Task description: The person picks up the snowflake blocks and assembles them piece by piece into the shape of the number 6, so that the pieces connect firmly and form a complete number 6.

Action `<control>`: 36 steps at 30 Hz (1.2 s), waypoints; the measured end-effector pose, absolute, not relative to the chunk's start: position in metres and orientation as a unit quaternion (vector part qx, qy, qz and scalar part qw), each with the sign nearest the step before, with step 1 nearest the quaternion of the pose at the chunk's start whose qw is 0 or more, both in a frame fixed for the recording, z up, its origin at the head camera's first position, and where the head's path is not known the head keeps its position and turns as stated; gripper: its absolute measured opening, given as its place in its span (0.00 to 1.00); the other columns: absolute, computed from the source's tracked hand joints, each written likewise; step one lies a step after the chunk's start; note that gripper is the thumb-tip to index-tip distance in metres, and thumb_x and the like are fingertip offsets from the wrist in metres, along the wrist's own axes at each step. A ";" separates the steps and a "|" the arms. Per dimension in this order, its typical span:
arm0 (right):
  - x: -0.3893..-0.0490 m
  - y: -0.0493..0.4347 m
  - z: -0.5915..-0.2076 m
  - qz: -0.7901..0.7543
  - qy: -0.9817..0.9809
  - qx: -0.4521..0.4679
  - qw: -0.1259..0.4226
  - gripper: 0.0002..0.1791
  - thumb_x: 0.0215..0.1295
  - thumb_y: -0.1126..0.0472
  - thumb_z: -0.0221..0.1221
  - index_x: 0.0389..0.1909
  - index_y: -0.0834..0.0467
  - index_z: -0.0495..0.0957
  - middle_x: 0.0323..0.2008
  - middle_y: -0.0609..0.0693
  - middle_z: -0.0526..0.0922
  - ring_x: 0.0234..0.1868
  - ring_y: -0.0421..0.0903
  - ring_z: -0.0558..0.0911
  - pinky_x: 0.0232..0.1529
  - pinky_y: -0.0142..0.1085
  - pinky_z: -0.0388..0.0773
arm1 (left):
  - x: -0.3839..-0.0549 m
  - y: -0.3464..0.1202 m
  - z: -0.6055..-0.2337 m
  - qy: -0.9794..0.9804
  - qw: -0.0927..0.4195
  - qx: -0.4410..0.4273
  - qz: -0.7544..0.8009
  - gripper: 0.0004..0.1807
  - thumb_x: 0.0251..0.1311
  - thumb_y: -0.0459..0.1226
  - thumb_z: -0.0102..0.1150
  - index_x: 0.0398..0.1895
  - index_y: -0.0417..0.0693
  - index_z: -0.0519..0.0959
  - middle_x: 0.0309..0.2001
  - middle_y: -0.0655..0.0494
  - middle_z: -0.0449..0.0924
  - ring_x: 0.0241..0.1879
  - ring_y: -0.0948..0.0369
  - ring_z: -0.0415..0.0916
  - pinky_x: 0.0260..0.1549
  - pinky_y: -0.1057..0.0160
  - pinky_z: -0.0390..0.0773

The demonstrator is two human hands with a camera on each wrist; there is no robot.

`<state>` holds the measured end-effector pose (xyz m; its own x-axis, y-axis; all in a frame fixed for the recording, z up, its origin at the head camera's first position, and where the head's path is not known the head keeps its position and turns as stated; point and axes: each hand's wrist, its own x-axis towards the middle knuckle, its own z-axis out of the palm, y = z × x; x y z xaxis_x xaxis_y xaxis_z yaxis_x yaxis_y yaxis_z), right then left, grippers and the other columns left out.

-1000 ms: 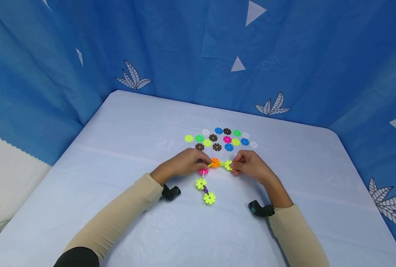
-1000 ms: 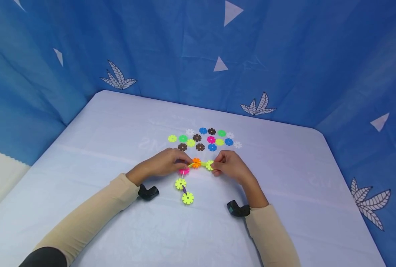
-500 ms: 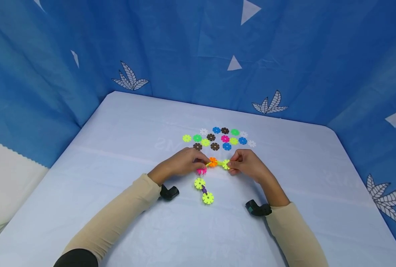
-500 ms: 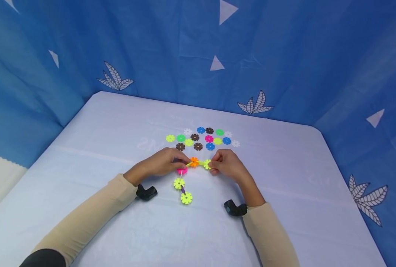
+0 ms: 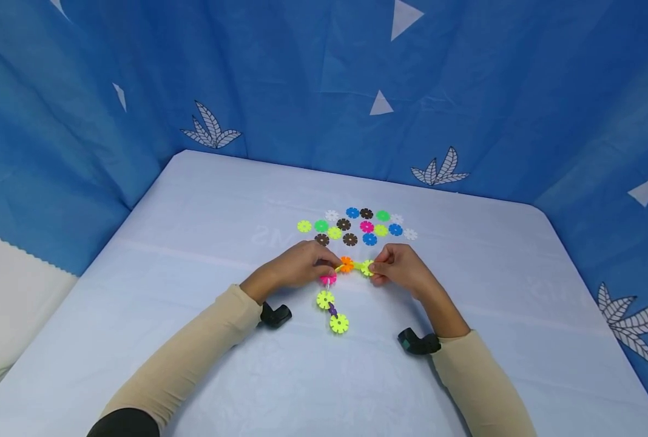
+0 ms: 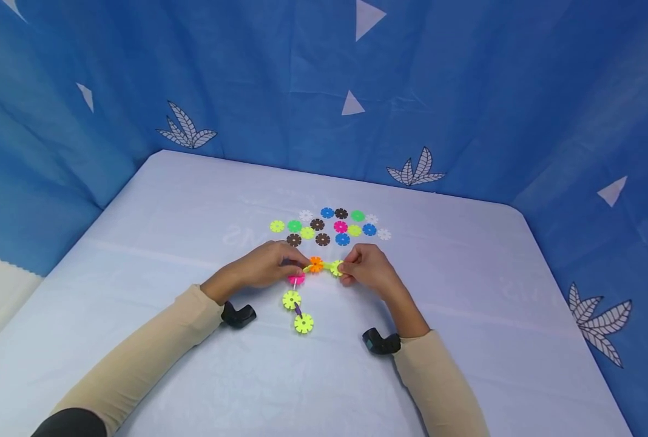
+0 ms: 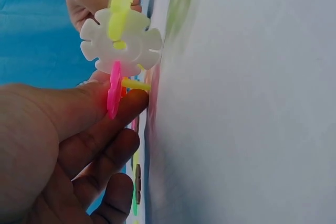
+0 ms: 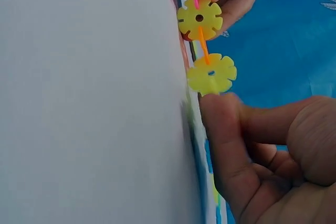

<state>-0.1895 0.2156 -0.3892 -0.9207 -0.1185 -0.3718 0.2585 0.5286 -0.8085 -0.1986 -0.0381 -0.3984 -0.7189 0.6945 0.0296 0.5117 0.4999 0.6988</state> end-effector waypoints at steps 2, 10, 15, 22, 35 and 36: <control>-0.190 0.214 -0.389 -0.484 0.852 0.042 0.197 0.08 0.67 0.68 0.65 0.38 0.66 0.75 0.33 0.58 0.84 0.29 0.48 0.86 0.35 0.34 0.84 | -0.199 -0.038 -0.399 0.857 0.126 0.352 0.355 0.13 0.66 0.32 0.65 0.53 0.44 0.86 0.49 0.55 0.86 0.54 0.58 0.80 0.58 0.58 0.75; -0.191 0.214 -0.391 -0.483 0.849 0.051 0.206 0.08 0.67 0.68 0.65 0.39 0.66 0.75 0.33 0.58 0.84 0.29 0.47 0.86 0.36 0.33 0.83 | -0.199 -0.038 -0.400 0.859 0.132 0.351 0.347 0.14 0.66 0.34 0.66 0.53 0.45 0.86 0.49 0.56 0.86 0.54 0.58 0.80 0.58 0.58 0.74; -0.190 0.215 -0.393 -0.484 0.849 0.047 0.207 0.08 0.67 0.67 0.65 0.40 0.66 0.75 0.34 0.58 0.84 0.30 0.47 0.86 0.36 0.33 0.83 | -0.199 -0.039 -0.401 0.862 0.141 0.344 0.345 0.14 0.66 0.35 0.67 0.53 0.46 0.86 0.48 0.58 0.86 0.53 0.60 0.80 0.58 0.59 0.74; -0.192 0.219 -0.393 -0.479 0.854 0.022 0.201 0.08 0.72 0.63 0.62 0.43 0.64 0.75 0.38 0.58 0.83 0.34 0.49 0.85 0.39 0.34 0.84 | -0.199 -0.040 -0.400 0.858 0.139 0.344 0.355 0.12 0.66 0.36 0.66 0.52 0.47 0.86 0.45 0.60 0.85 0.46 0.62 0.78 0.52 0.63 0.76; -0.200 0.236 -0.394 -0.465 0.870 0.004 0.166 0.12 0.77 0.56 0.57 0.50 0.60 0.77 0.43 0.58 0.81 0.41 0.53 0.81 0.40 0.39 0.83 | -0.197 -0.040 -0.400 0.868 0.120 0.325 0.355 0.12 0.66 0.36 0.66 0.51 0.46 0.85 0.40 0.62 0.83 0.42 0.63 0.78 0.49 0.63 0.77; -0.200 0.236 -0.394 -0.461 0.871 0.003 0.169 0.12 0.77 0.56 0.57 0.51 0.60 0.77 0.43 0.58 0.81 0.41 0.53 0.81 0.40 0.39 0.83 | -0.197 -0.040 -0.400 0.870 0.118 0.322 0.355 0.12 0.66 0.36 0.66 0.52 0.46 0.84 0.40 0.61 0.83 0.42 0.63 0.78 0.49 0.62 0.77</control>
<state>-0.1998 0.2361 -0.3943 -0.9431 -0.1499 -0.2967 0.1609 0.5752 -0.8020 -0.1971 -0.0396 -0.4003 -0.7652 0.6434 0.0232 0.4763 0.5415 0.6927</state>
